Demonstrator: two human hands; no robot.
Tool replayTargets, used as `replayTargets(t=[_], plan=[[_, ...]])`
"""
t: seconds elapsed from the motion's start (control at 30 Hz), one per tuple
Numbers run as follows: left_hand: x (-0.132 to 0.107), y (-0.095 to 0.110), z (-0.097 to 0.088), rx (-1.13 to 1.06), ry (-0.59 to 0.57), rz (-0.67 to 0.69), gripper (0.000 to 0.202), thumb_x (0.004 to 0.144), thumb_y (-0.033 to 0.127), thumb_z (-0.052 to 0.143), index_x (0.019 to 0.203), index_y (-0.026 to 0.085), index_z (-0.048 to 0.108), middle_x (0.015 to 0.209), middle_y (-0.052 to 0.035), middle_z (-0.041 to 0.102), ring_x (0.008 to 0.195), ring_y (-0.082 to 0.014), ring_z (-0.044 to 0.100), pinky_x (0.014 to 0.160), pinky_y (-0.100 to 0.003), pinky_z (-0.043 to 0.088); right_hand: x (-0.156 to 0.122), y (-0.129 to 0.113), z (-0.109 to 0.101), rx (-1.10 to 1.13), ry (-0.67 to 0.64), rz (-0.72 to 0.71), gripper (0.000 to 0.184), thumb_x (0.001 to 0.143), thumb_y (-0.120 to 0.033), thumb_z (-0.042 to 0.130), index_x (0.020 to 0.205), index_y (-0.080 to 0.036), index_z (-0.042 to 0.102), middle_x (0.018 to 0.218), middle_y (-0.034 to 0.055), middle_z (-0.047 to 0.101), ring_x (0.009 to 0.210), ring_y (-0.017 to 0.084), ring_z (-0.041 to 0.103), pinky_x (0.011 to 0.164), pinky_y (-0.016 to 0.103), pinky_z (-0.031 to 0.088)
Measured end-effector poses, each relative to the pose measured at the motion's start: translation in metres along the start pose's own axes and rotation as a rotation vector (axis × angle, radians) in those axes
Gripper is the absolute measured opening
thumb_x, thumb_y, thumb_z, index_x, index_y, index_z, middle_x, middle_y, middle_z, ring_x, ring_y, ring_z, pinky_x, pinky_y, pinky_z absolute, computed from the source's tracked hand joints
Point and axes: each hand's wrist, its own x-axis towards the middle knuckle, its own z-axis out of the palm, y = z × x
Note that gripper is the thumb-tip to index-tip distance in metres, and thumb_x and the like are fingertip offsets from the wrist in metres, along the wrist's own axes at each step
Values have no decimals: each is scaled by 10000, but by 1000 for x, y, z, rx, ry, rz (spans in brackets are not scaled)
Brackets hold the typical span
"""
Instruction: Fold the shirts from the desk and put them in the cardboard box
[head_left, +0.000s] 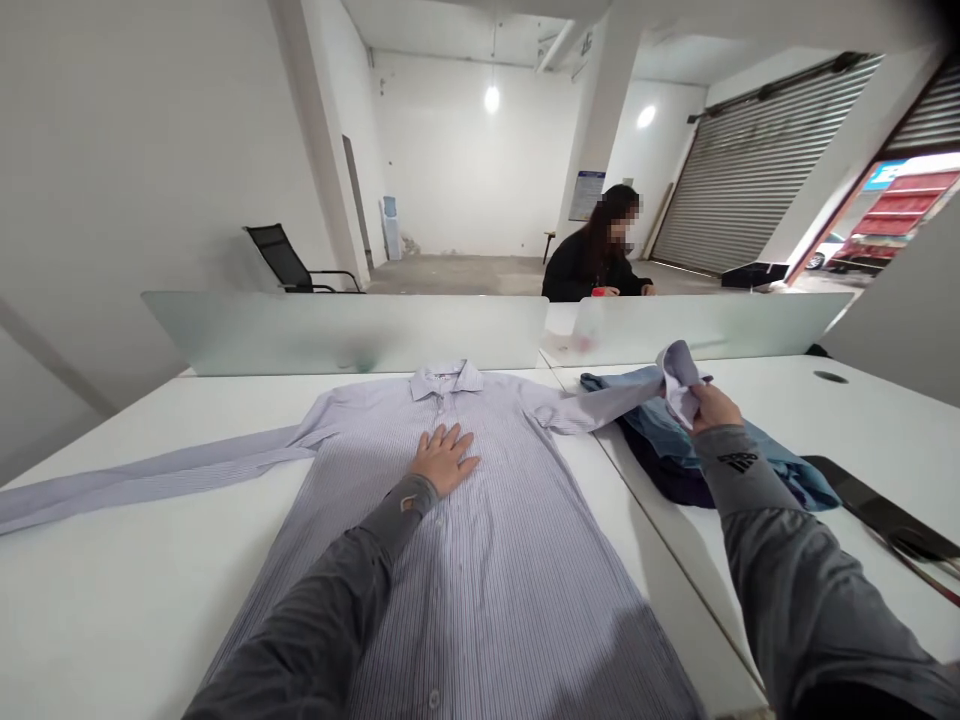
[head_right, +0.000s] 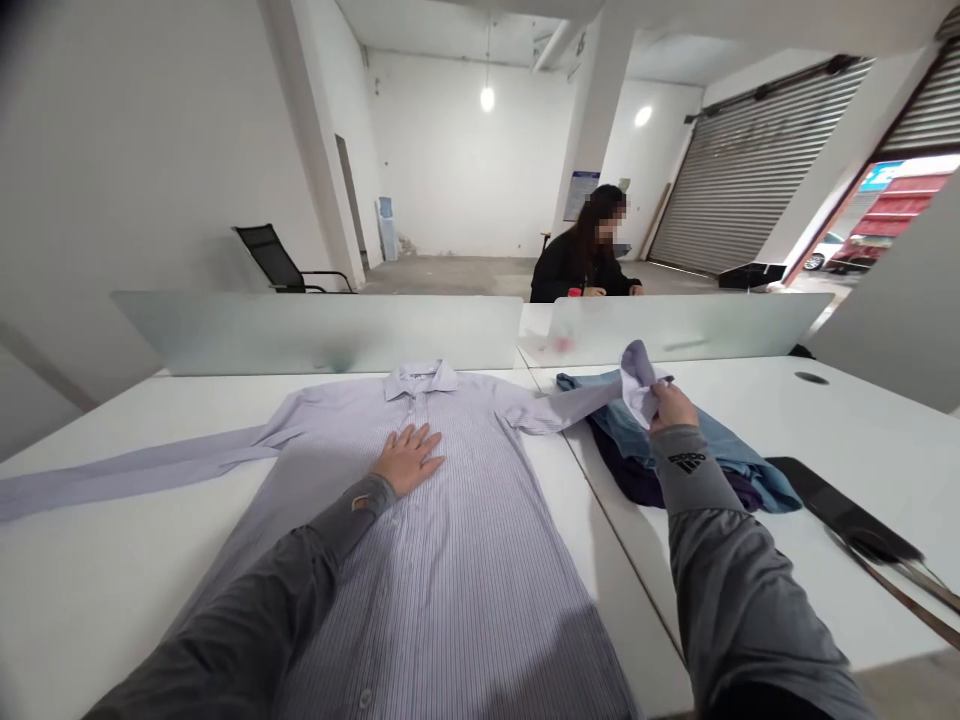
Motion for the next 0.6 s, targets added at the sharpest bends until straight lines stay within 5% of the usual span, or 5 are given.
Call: replayTargets(t=[0.17,0.3,0.4,0.47,0.6], plan=[[0,-2,0,-13,0,10,641,925,629,240,1474,313,336,1584,-37,235,1452,-344,151,1145,-578,123,-17,-62,82,363,-195,69,268,749,-396,627,929,-198,606,853,113,703,772,229,681,667,377,562],[-2,2,-5,-13,34,22,616,933,604,272,1461,299,359,1577,-47,257,1446,-357,165,1140,-588,129,-61,-120,173,458,-628,-4,311,755,-458,663,909,-201,582,805,43,696,794,207,679,685,340,572],[-4,8,-10,-59,30,-13,587,936,564,326,1445,278,389,1513,-81,384,1410,-340,276,1143,-537,183,-90,-121,220,290,-971,99,428,832,-597,556,906,-176,583,810,66,692,739,199,684,628,321,569],[-4,9,-14,-109,-18,-56,562,936,552,332,1392,254,468,1394,-106,529,1320,-326,428,1109,-489,285,-98,-100,232,135,-931,125,506,870,-639,456,916,-152,585,881,112,693,733,199,691,600,307,560],[-5,7,-15,-164,-63,-87,605,909,638,289,1249,248,601,1197,-97,669,1137,-311,591,1002,-458,418,-106,-40,229,-298,-526,-54,514,935,-551,315,1010,-136,609,1016,154,681,899,228,680,757,365,556]])
